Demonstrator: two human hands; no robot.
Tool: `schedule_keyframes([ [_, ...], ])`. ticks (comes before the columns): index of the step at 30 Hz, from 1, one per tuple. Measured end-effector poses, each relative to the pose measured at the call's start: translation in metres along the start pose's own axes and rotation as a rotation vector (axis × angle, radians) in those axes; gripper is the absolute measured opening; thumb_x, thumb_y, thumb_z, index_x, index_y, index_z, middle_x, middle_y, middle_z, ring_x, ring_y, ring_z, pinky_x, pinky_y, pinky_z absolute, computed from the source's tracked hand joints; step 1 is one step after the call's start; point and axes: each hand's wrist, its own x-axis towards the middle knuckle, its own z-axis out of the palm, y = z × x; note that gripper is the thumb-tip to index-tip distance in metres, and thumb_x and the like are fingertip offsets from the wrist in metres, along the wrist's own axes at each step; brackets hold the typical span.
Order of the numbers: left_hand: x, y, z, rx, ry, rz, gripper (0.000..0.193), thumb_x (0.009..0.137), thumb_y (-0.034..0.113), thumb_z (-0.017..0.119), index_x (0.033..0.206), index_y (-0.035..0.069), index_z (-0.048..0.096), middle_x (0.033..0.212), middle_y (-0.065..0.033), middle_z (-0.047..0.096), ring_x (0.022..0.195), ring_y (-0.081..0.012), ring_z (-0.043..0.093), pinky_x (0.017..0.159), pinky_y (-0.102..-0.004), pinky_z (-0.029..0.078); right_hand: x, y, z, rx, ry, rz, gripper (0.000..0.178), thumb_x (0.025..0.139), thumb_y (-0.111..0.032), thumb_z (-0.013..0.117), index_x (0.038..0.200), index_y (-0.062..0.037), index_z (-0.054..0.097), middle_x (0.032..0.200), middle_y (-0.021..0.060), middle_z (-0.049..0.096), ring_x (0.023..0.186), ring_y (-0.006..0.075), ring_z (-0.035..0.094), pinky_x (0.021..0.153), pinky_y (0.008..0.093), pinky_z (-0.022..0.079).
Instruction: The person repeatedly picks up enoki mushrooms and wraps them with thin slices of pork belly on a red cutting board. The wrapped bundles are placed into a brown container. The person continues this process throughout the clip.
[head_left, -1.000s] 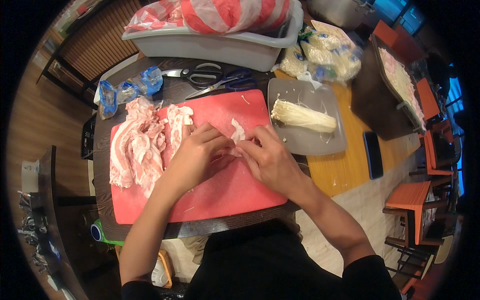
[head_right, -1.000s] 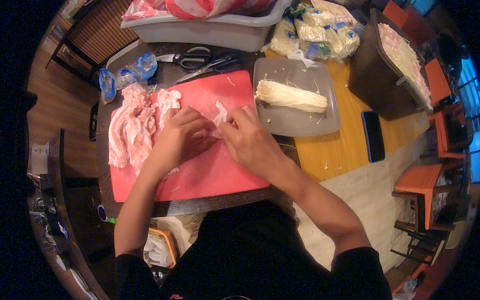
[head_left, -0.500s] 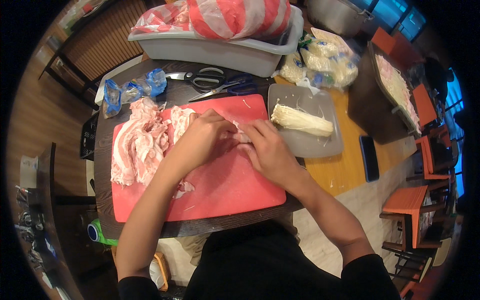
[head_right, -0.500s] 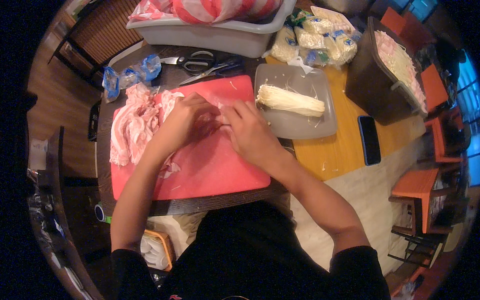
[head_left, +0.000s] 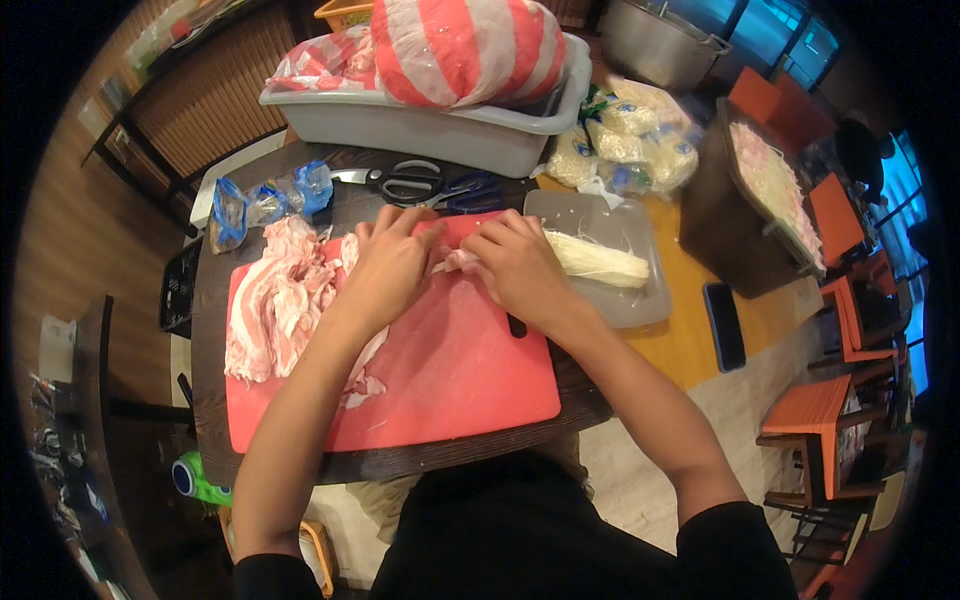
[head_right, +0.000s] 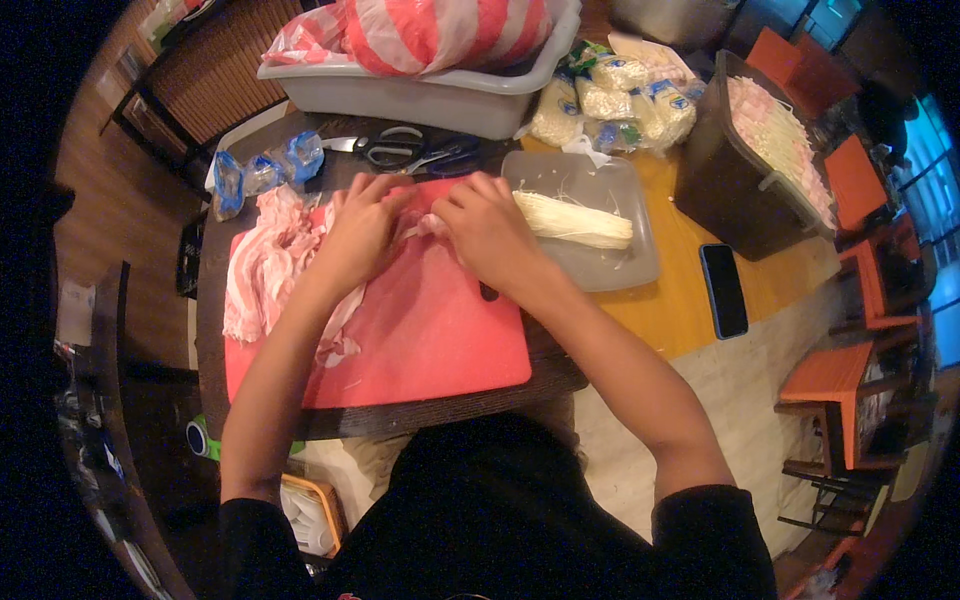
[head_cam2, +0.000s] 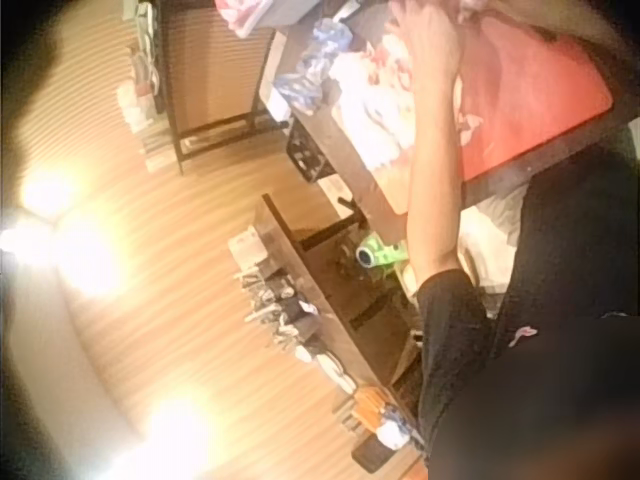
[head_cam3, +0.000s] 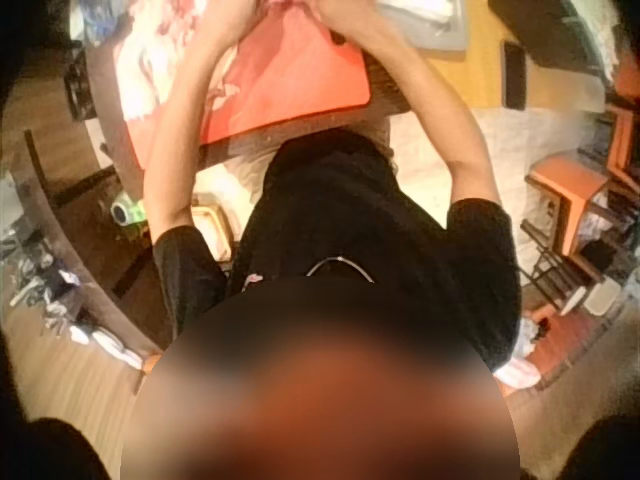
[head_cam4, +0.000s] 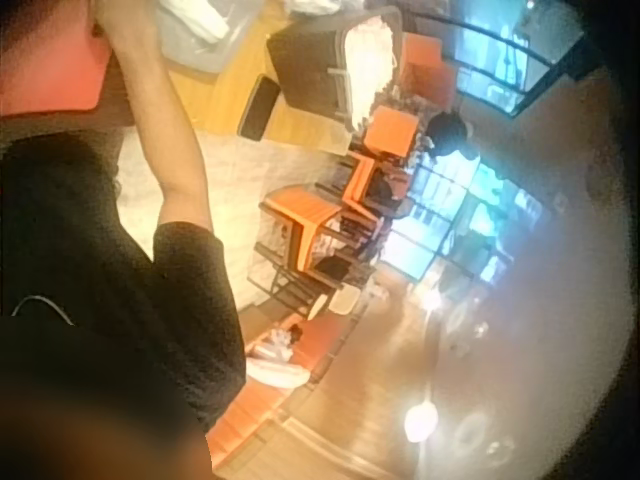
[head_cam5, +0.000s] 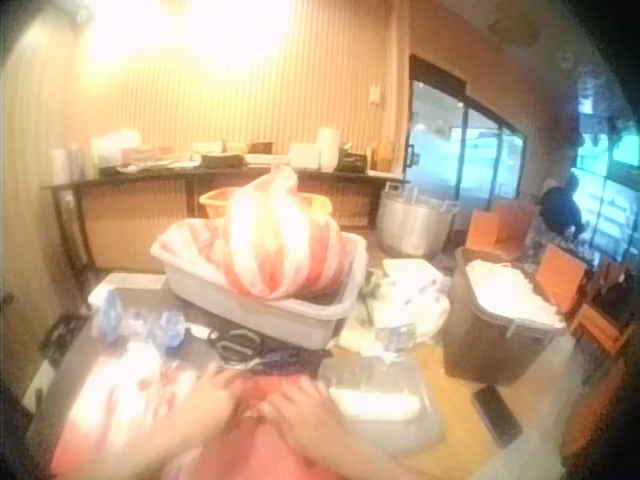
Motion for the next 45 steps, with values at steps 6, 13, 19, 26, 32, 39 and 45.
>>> schedule_keyframes([
  [6,-0.015,0.008,-0.054,-0.220,0.249,-0.106,0.052,0.100,0.007,0.069,0.152,0.008,0.063,0.134,-0.0185,0.069,0.120,-0.0374,0.063,0.109,-0.0469,0.048,0.020,0.030,0.025,-0.256,0.023,-0.133,0.019,0.089,-0.014,0.066,0.101,-0.0029,0.076,0.105,0.0126,0.066,0.105,0.0327,0.063,0.092,0.0460,0.048],
  [13,-0.062,0.027,-0.098,-0.378,0.304,-0.212,0.046,0.102,0.005,0.063,0.148,-0.001,0.063,0.129,-0.0170,0.070,0.117,-0.0277,0.065,0.104,-0.0416,0.049,0.038,0.027,0.016,-0.291,-0.239,-0.166,0.020,0.093,-0.018,0.061,0.092,-0.0052,0.077,0.105,0.0121,0.072,0.105,0.0309,0.066,0.093,0.0470,0.050],
  [19,-0.111,0.039,-0.119,-0.390,0.314,-0.368,0.041,0.109,0.010,0.066,0.148,-0.002,0.063,0.117,-0.0155,0.074,0.106,-0.0246,0.070,0.093,-0.0365,0.056,-0.012,0.052,-0.181,-0.043,0.281,0.087,0.018,0.095,-0.021,0.077,0.102,-0.0068,0.070,0.100,0.0091,0.071,0.097,0.0295,0.069,0.089,0.0445,0.053],
  [26,-0.137,0.038,-0.120,-0.288,0.447,-0.456,0.044,0.111,0.018,0.066,0.149,-0.004,0.062,0.121,-0.0195,0.072,0.104,-0.0278,0.070,0.090,-0.0386,0.057,-0.032,0.120,-0.406,-0.573,0.401,0.420,0.019,0.086,-0.012,0.084,0.092,0.0007,0.072,0.091,0.0133,0.072,0.083,0.0261,0.071,0.075,0.0374,0.056],
  [32,-0.139,0.050,-0.124,-0.281,0.485,-0.540,0.044,0.111,0.019,0.066,0.147,-0.006,0.062,0.131,-0.0244,0.069,0.105,-0.0299,0.071,0.088,-0.0393,0.061,-0.024,0.227,-0.345,-0.695,-0.282,0.568,0.019,0.084,-0.012,0.085,0.093,0.0034,0.079,0.096,0.0253,0.078,0.091,0.0394,0.077,0.081,0.0473,0.061],
  [39,-0.169,0.036,-0.136,-0.234,0.464,-0.528,0.038,0.112,0.015,0.064,0.143,-0.005,0.066,0.141,-0.0221,0.070,0.110,-0.0306,0.073,0.093,-0.0410,0.060,-0.038,0.259,-0.336,-0.683,-0.330,0.622,0.008,0.082,-0.006,0.074,0.085,-0.0015,0.079,0.085,0.0219,0.078,0.076,0.0342,0.077,0.069,0.0463,0.058],
  [45,-0.195,0.018,-0.107,-0.161,0.403,-0.544,0.026,0.091,0.000,0.073,0.117,-0.001,0.077,0.113,-0.0172,0.074,0.096,-0.0342,0.067,0.088,-0.0431,0.052,0.003,0.041,-0.278,-0.261,0.429,0.325,0.013,0.104,-0.012,0.069,0.105,-0.0008,0.074,0.094,0.0069,0.073,0.088,0.0146,0.067,0.080,0.0303,0.052],
])
